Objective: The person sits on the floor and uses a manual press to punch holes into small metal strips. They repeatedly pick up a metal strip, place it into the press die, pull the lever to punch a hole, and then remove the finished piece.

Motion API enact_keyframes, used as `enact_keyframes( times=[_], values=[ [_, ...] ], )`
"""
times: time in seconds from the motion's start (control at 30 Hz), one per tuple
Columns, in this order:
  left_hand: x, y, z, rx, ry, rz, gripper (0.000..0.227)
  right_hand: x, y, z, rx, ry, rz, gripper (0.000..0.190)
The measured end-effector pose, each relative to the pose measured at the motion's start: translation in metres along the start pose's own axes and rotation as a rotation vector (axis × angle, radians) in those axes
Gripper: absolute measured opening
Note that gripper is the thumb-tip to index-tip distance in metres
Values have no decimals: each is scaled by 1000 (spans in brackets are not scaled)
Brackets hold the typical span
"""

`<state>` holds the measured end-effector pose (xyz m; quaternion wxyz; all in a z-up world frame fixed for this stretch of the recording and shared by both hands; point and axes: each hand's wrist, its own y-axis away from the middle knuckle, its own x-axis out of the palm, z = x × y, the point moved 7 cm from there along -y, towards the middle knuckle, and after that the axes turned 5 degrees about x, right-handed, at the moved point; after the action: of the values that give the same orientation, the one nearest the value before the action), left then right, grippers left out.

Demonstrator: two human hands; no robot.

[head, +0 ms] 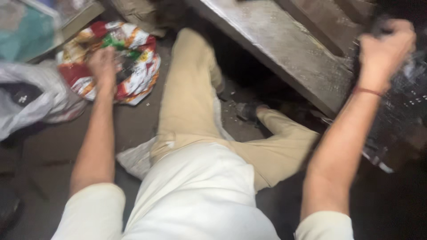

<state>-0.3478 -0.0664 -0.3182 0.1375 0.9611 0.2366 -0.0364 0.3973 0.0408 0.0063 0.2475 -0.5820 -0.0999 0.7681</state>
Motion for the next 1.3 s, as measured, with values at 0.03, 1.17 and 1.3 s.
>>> enact_keyframes(
  times=[0.03, 1.17, 1.3],
  values=[
    [-6, -4, 9, 3, -63, -9, 24, 2, -1, -6, -72, 88, -25, 39],
    [322, 179, -377, 1366, -278, 461, 19, -26, 14, 91, 258, -898, -80, 18],
    [324, 173, -368, 1365, -305, 469, 14, -32, -7, 102, 171, -954, -194, 6]
  ],
)
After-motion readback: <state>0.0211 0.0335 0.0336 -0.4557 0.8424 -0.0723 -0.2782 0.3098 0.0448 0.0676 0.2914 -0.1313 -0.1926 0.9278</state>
